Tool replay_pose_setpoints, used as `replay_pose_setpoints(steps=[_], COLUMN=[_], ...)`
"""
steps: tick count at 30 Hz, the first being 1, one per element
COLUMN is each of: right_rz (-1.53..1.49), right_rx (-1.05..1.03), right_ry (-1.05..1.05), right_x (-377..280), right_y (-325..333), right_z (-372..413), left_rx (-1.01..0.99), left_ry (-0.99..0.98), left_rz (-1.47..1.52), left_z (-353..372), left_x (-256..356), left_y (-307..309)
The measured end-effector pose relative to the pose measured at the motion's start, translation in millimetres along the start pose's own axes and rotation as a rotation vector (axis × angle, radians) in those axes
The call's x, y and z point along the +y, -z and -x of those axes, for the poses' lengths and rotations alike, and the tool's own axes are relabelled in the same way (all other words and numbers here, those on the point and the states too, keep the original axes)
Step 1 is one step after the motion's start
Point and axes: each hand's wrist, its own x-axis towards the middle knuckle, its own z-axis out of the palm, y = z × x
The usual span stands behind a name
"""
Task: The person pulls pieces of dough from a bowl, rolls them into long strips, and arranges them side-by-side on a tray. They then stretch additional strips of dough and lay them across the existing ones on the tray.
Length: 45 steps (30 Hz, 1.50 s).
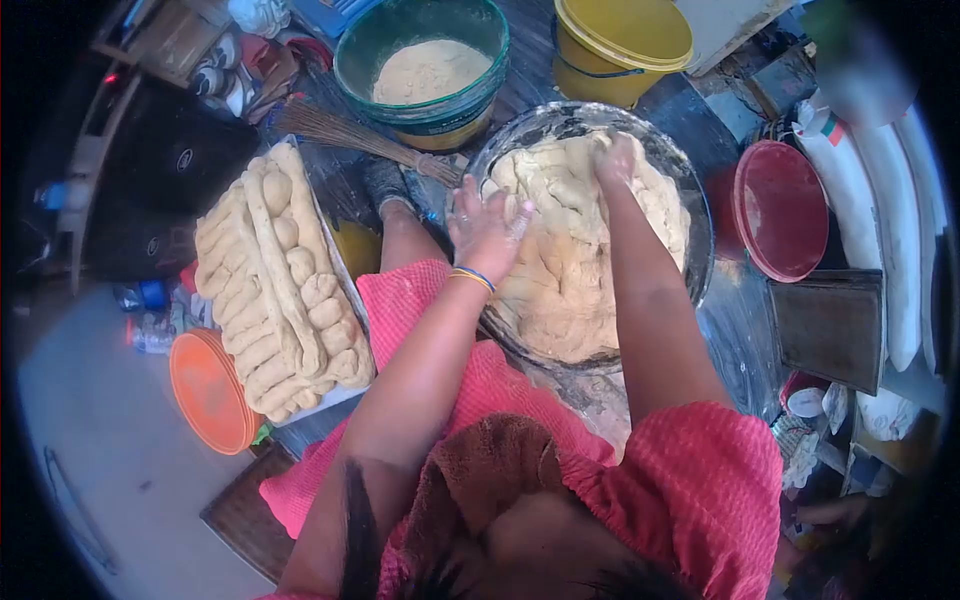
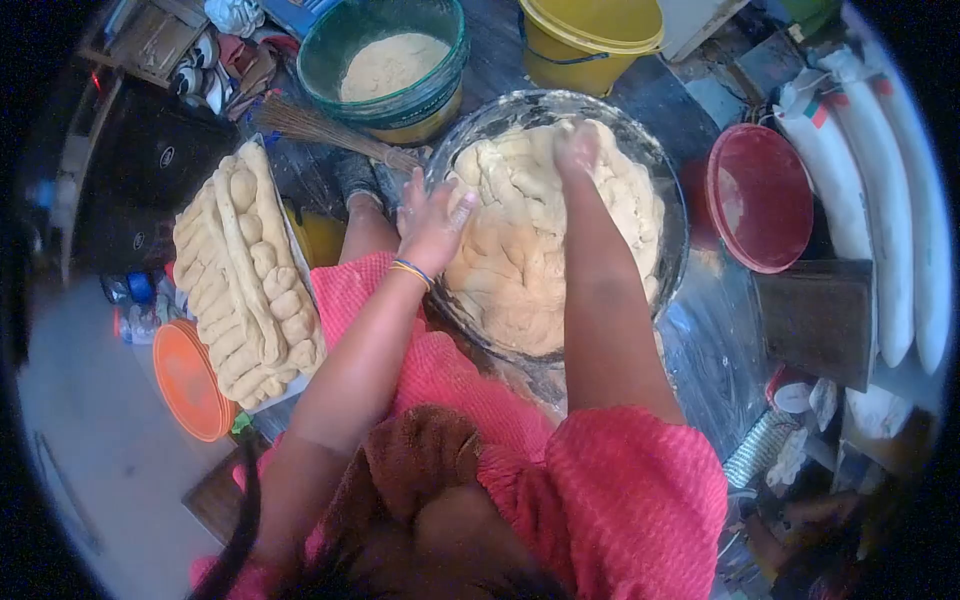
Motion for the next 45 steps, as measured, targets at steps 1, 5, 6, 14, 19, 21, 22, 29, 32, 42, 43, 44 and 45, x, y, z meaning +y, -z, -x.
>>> replay_pose_setpoints(steps=[1, 5, 6, 14, 19, 21, 22, 29, 32, 42, 43, 44, 45], right_rz=[-0.188, 0.339, 0.34, -0.806, -1.401, -1.505, -1.522, -1.559, -1.612, -1.122, -1.119, -1.181, -1.237], right_rx=[-0.161, -0.204, -0.203, -0.135, -0.24, -0.269, -0.28, -0.422, -0.402, -0.402, -0.403, -0.299, -0.194], right_ry=[-0.023, 0.188, 0.184, 0.21, -0.011, 0.05, 0.083, 0.282, 0.222, -0.021, -0.025, -0.035, -0.046], right_x=[-36.8, -58.4, -48.0, 4.3, 5.5, 14.9, 18.4, -49.4, -53.9, -13.0, -14.5, -15.8, -13.3], right_y=[4.9, -94.9, -113.6, -114.9, 18.9, 59.9, 76.0, 131.4, 105.2, 17.6, 22.0, 26.7, 29.5], right_z=[5.5, 39.0, 44.1, 59.9, 164.2, 193.9, 203.2, 206.7, 179.2, 151.3, 150.1, 148.9, 147.7], left_rx=[-0.005, -0.023, -0.018, 0.014, -0.022, -0.195, -0.365, -0.386, -0.475, -0.135, -0.139, -0.141, -0.123], left_ry=[-0.028, -0.065, -0.062, -0.021, -0.035, -0.091, -0.148, -0.617, -0.331, -0.173, -0.163, -0.16, -0.121], left_rz=[0.009, 0.002, 0.013, 0.021, -0.023, 0.1, 0.218, 0.397, 0.257, 0.39, 0.415, 0.419, 0.42], left_z=[-0.3, -2.6, -3.5, -6.7, -6.2, -13.6, -13.7, 2.1, -2.0, -22.7, -25.6, -27.3, -27.1], left_x=[2.6, 12.6, 14.6, 3.8, -8.9, -19.6, -22.8, -2.4, 8.8, -11.6, -9.4, -6.8, -1.9], left_y=[-0.9, -4.8, -4.2, -8.7, -11.9, -19.7, -24.4, -56.4, -34.7, -54.8, -54.5, -54.9, -53.0])
